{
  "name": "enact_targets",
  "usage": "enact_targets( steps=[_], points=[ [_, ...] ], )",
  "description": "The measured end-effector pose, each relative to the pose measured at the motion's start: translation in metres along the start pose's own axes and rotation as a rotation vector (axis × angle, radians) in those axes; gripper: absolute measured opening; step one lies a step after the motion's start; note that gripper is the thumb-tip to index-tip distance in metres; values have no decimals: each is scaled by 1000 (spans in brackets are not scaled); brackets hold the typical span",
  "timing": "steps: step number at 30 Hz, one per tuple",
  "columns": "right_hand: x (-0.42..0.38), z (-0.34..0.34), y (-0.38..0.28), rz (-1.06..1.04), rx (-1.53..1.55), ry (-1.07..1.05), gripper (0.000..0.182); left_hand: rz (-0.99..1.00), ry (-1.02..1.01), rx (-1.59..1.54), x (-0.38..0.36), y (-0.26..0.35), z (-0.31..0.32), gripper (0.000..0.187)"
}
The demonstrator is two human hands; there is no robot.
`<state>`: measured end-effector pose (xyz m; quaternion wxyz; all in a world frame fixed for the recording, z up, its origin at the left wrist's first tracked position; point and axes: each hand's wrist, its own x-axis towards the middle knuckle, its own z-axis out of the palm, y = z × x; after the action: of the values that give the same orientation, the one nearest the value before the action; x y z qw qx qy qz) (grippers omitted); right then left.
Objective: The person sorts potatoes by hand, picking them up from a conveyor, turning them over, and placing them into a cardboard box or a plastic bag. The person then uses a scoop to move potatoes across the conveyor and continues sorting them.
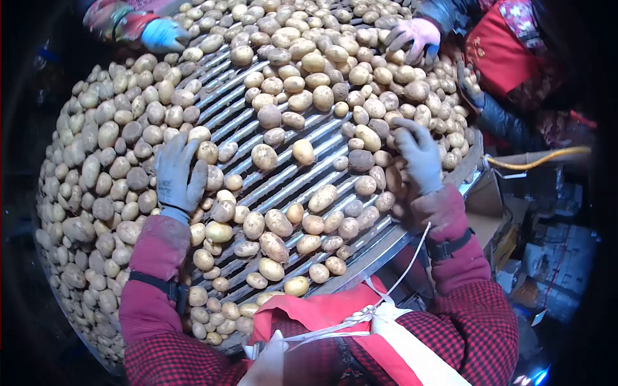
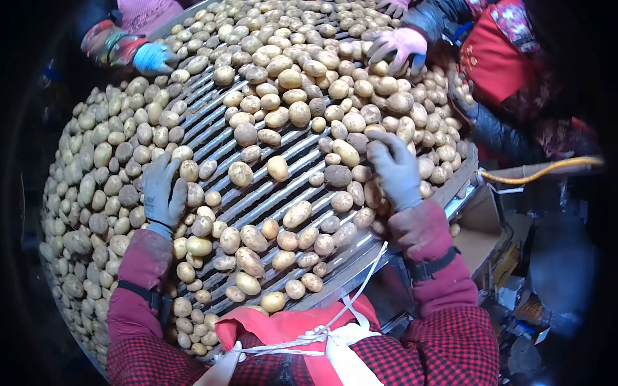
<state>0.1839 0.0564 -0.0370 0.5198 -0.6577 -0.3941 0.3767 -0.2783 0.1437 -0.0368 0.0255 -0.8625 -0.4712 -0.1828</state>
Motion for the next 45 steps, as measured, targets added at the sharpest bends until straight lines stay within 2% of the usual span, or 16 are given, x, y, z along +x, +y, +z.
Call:
enact_targets(
  steps=[2,5,7,9,12,13,15,17,21,25,29,31,34,37,41,45],
  points=[
    [-30,-8,-40,259,507,58,36,7,-4,12,5,4,-1,43],
    [-60,-18,-25,256,843,-80,36,-55,42,71,19,16,11,40],
    [-86,5,-13,-134,526,-50,37,114,93,-119,57,66,-3,35],
    [-102,8,-9,-130,506,-69,42,359,-7,-362,97,112,10,40],
    [-107,12,3,-187,547,-64,42,429,-398,-275,138,186,23,59],
    [-107,13,7,-194,590,-59,42,452,-403,-238,144,191,54,67],
    [-102,5,3,72,826,-93,43,465,-529,-184,159,207,76,73],
    [-96,-2,2,253,1020,-136,44,514,-457,-239,165,210,89,72],
    [-95,-6,-1,249,1026,-182,37,470,-551,-207,158,215,82,72],
    [-94,-2,2,129,867,-160,42,413,-419,-295,148,216,89,62],
    [-91,-3,8,181,844,-189,49,392,-437,-199,161,229,90,79],
    [-92,-2,5,241,873,-187,49,401,-476,-199,161,224,91,75],
    [-93,2,-1,162,735,-144,46,305,-505,-326,155,219,92,58],
    [-94,5,0,16,642,-87,46,247,-526,-295,147,219,90,58],
    [-88,4,4,204,980,-144,38,422,-265,-376,128,211,99,59],
    [-90,11,4,96,808,-89,39,343,-371,-326,137,224,97,41]
  ],
)
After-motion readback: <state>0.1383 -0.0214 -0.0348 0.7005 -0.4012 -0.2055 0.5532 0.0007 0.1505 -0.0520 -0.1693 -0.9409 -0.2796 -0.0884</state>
